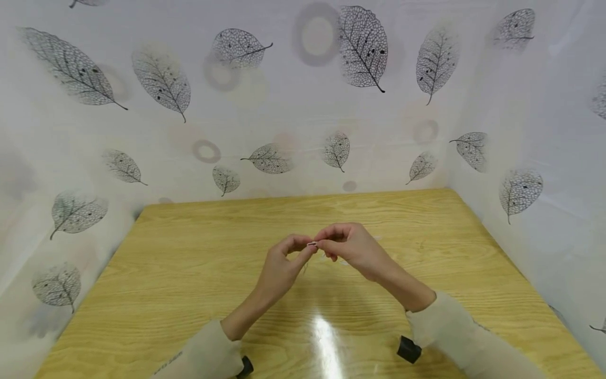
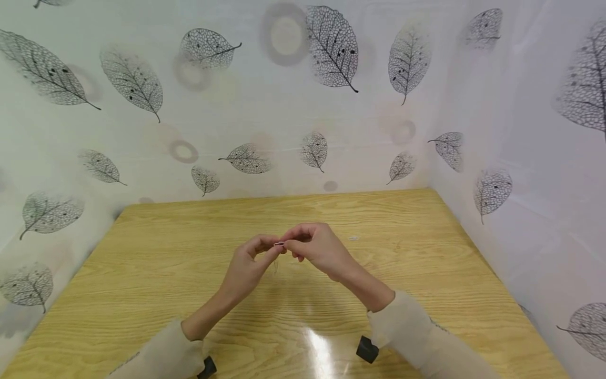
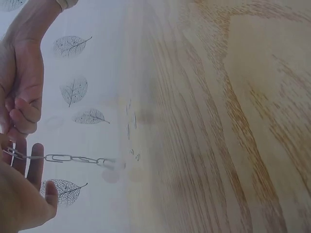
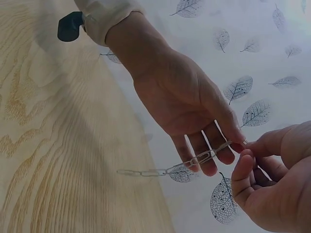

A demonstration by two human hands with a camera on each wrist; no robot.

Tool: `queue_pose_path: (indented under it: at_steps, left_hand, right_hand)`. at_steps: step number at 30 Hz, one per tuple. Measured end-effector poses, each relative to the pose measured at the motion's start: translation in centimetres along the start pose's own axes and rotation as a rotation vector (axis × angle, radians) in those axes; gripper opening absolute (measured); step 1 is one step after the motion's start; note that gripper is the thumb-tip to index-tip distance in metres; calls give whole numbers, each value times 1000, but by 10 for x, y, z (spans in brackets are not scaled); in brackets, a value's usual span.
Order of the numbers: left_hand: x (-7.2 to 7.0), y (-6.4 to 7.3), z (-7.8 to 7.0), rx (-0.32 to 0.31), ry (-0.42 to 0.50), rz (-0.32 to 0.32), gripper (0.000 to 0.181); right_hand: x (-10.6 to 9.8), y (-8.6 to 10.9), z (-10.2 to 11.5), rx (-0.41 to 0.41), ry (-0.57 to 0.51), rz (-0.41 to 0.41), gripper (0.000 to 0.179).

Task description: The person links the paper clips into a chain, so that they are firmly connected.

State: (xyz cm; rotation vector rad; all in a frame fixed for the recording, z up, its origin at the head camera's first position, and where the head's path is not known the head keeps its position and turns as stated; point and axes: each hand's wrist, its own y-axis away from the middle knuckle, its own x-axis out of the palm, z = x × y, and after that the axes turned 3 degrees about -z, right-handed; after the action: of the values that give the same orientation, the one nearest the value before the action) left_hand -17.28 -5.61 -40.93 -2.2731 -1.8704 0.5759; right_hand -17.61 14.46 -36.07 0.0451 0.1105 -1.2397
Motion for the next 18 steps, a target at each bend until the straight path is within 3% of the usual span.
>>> queue_pose_path:
  at_steps: [18]
  left_hand:
    - [1,-3,-3,-25,-20,8,15]
  right_hand:
    - [-14,1,-13,-24,52,-15,20]
